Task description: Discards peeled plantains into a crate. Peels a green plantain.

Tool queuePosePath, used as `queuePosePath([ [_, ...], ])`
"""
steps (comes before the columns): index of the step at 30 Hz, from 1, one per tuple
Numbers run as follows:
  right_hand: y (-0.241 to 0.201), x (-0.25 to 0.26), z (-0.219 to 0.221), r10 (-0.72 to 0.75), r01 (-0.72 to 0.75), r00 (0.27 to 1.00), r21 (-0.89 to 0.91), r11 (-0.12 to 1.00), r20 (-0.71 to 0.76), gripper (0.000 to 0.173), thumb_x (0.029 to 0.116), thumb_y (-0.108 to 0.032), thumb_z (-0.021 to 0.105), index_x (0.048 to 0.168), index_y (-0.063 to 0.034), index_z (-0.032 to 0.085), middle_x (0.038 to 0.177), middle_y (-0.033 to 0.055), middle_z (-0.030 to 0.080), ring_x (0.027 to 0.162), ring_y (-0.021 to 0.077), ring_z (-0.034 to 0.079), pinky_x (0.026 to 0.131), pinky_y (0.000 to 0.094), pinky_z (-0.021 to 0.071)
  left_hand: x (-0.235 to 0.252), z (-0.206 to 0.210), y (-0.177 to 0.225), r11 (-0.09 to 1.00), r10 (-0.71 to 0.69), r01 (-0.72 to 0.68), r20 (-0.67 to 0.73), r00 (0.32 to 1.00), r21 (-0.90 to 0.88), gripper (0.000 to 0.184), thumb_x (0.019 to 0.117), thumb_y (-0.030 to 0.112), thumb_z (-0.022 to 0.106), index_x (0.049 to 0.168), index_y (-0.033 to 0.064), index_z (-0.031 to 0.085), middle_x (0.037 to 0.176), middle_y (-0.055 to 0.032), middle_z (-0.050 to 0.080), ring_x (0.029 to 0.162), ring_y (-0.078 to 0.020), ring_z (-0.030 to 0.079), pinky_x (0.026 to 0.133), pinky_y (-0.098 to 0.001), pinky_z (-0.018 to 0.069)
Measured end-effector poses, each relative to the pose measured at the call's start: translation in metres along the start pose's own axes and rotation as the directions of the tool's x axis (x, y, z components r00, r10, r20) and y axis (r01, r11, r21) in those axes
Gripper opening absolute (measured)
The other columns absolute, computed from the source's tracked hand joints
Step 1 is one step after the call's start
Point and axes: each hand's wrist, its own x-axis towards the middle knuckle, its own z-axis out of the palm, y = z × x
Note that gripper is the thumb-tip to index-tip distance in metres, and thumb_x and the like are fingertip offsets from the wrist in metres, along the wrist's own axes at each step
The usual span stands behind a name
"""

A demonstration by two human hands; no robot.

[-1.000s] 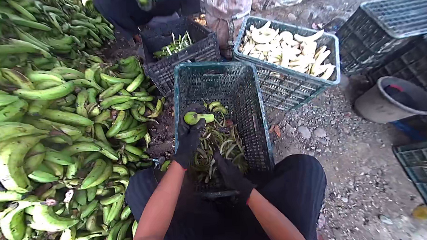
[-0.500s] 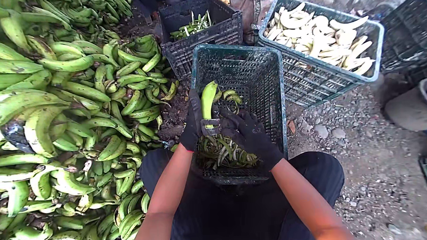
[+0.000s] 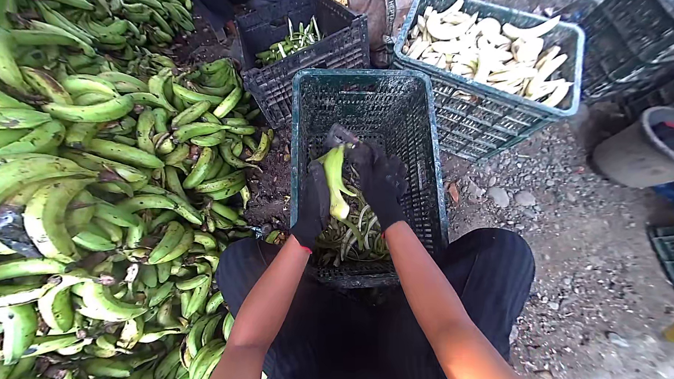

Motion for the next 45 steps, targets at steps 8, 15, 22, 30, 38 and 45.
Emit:
queuePosePath([
  [8, 0.019, -0.018, -0.027, -0.275, 0.238, 0.956, 0.279, 0.930, 0.102, 0.070, 0.1027, -0.067, 0.027, 0.147, -0.0209, 0.055, 0.133, 0.0186, 0.063, 0.122, 0.0390, 0.059, 0.098, 0.0679, 0.0439, 0.019, -0.018, 0.015, 0.916, 0.025, -0.003, 0.051, 0.998, -0.402, 0.045, 0.1097, 0.040, 0.038, 0.140, 0.0088, 0.047, 0.095, -0.0068, 0.066, 0.075, -0.0158, 0.068, 0.064, -0.0341, 0.0614],
  [15, 0.028, -0.077, -0.005, -0.349, 0.334, 0.926, 0.120, 0.935, 0.146, 0.056, 0.1020, -0.057, 0.038, 0.143, -0.0253, 0.060, 0.122, 0.0220, 0.063, 0.115, 0.0463, 0.058, 0.088, 0.0676, 0.0458, 0.030, -0.024, 0.010, 0.868, 0.374, -0.419, -0.204, 0.905, -0.266, 0.069, 0.1068, 0.053, 0.025, 0.151, -0.0007, 0.029, 0.107, -0.0034, 0.064, 0.076, -0.0061, 0.065, 0.070, -0.0257, 0.0592],
  [22, 0.022, -0.049, -0.001, -0.261, 0.258, 0.964, 0.055, 0.965, 0.053, 0.062, 0.1021, -0.063, 0.032, 0.148, -0.0277, 0.055, 0.133, 0.0271, 0.057, 0.122, 0.0512, 0.052, 0.088, 0.0715, 0.0433, 0.015, -0.013, 0.000, 0.917, 0.245, -0.180, 0.145, 0.959, -0.357, 0.052, 0.1109, 0.036, 0.019, 0.145, 0.0039, 0.042, 0.105, -0.0051, 0.065, 0.074, -0.0091, 0.063, 0.063, -0.0267, 0.0565],
  [30, 0.016, -0.029, -0.027, -0.249, 0.236, 0.966, 0.169, 0.957, 0.065, 0.058, 0.1045, -0.055, 0.032, 0.148, -0.0235, 0.054, 0.135, 0.0245, 0.059, 0.124, 0.0474, 0.055, 0.092, 0.0705, 0.0439, 0.013, -0.006, 0.007, 0.928, 0.099, -0.054, 0.104, 0.990, -0.368, 0.066, 0.1088, 0.048, 0.005, 0.128, 0.0029, 0.048, 0.088, -0.0054, 0.070, 0.071, -0.0125, 0.067, 0.061, -0.0285, 0.0573],
  [38, 0.026, -0.088, 0.000, -0.318, 0.310, 0.942, 0.085, 0.947, 0.104, 0.067, 0.1002, -0.066, 0.031, 0.143, -0.0243, 0.061, 0.123, 0.0244, 0.063, 0.116, 0.0497, 0.056, 0.086, 0.0693, 0.0436, 0.027, -0.023, 0.004, 0.764, 0.433, -0.549, -0.362, 0.826, -0.338, 0.100, 0.0930, 0.079, 0.037, 0.153, 0.0009, 0.017, 0.130, -0.0052, 0.055, 0.094, -0.0092, 0.065, 0.078, -0.0294, 0.0599],
  [45, 0.020, -0.049, -0.008, -0.251, 0.247, 0.965, 0.047, 0.968, 0.082, 0.058, 0.1042, -0.057, 0.031, 0.148, -0.0257, 0.054, 0.133, 0.0269, 0.057, 0.122, 0.0512, 0.053, 0.085, 0.0716, 0.0444, 0.013, -0.017, 0.005, 0.943, 0.223, -0.185, 0.112, 0.968, -0.277, 0.067, 0.1087, 0.049, 0.012, 0.146, 0.0014, 0.039, 0.122, -0.0053, 0.061, 0.096, -0.0065, 0.063, 0.082, -0.0256, 0.0560],
])
